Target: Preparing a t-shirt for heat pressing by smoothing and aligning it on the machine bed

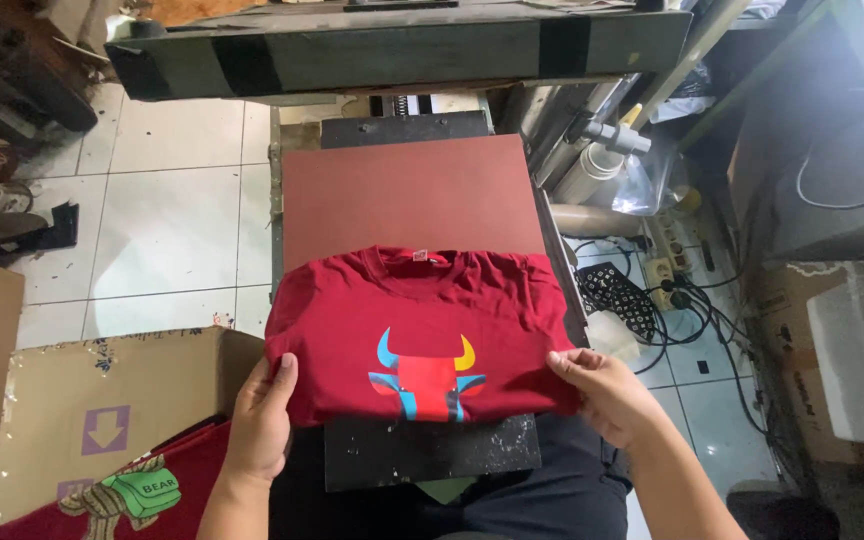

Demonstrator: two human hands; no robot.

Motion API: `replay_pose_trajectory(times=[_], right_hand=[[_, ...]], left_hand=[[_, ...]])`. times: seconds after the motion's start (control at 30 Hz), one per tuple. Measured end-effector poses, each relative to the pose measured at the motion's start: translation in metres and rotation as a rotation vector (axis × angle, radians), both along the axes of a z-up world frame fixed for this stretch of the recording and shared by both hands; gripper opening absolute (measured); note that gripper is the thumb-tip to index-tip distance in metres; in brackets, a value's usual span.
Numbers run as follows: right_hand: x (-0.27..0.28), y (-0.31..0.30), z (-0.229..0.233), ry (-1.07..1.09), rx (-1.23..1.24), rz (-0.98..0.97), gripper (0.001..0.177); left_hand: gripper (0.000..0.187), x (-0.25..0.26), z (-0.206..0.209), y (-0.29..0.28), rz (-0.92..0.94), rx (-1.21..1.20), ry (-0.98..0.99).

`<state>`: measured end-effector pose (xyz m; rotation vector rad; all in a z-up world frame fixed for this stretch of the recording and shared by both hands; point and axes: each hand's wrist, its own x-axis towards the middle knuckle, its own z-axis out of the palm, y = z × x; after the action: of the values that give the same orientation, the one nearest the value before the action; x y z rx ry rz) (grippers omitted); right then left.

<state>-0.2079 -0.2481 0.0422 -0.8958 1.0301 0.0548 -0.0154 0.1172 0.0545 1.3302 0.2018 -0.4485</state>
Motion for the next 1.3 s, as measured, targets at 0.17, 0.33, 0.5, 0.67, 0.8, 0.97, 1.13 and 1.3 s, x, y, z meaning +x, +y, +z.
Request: replay_pose_trajectory(times=[0.17, 0.33, 0.5, 0.67, 0.8, 0.97, 1.13, 1.3], right_hand=[[-0.004, 0.002, 0.017, 0.062, -0.068, 0.243, 0.028], [0.017, 0.019, 0.049, -0.276, -0.157, 0.071, 0.054], [0.028, 0.020, 0.094, -0.570, -0.169, -0.066, 0.063], [0.021, 0.005, 0.123, -0.521, -0.296, -0.156, 0.092], [0.073, 0.005, 0.151, -0.126, -0.318, -0.085, 0.106], [0.122, -0.012, 0.144, -0.539, -0.434, 0.020, 0.098], [0.139, -0.006, 0.122, -0.335, -0.473, -0.014, 0.074], [0.099, -0.014, 0.011, -0.075, -0.452, 0.185, 0.060]], left_hand=[[0.038, -0.004, 0.022, -0.006, -0.065, 0.161, 0.111], [0.031, -0.004, 0.022, -0.002, -0.277, 0.258, 0.158], [0.037, 0.005, 0.024, 0.005, -0.006, -0.156, 0.030], [0.065, 0.002, 0.133, -0.007, 0.001, -0.152, 0.133], [0.050, 0.038, 0.102, -0.022, 0.007, 0.039, 0.139], [0.071, 0.058, 0.154, -0.071, -0.148, -0.009, -0.049], [0.083, 0.065, 0.150, -0.095, -0.177, 0.117, -0.181], [0.055, 0.062, 0.036, -0.070, -0.391, 0.649, 0.080]])
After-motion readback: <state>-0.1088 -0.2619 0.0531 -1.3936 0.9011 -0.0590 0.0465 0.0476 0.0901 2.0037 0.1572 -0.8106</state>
